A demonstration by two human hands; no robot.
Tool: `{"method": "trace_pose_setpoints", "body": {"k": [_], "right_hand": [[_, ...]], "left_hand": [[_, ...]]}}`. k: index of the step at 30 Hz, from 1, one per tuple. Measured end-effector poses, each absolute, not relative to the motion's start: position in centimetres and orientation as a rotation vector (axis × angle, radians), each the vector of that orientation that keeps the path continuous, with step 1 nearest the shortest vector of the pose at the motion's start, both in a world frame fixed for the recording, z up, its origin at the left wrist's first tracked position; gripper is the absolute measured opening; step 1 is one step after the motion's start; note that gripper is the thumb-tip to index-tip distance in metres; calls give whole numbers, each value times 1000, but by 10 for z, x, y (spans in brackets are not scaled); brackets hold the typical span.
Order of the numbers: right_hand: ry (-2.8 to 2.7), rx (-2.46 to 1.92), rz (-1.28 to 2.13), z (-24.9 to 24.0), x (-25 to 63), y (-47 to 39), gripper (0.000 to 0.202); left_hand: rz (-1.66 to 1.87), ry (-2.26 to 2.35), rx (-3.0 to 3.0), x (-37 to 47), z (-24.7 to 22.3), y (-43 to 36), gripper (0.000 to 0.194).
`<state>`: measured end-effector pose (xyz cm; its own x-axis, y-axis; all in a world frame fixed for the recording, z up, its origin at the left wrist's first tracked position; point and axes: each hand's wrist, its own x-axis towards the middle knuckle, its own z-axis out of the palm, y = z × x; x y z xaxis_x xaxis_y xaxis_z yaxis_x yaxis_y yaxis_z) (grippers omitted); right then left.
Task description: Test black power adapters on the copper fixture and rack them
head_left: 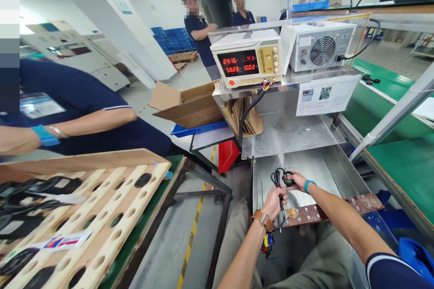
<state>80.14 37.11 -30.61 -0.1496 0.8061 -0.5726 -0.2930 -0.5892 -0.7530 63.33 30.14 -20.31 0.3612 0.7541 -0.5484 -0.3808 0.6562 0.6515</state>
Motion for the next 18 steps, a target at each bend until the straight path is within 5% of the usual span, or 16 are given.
{"method": "trace_pose_setpoints", "body": {"k": [18], "right_hand": [[-565, -1320, 1767, -307, 804, 375, 29]], "left_hand": [[822, 958, 460, 634, -210, 300, 37]]}}
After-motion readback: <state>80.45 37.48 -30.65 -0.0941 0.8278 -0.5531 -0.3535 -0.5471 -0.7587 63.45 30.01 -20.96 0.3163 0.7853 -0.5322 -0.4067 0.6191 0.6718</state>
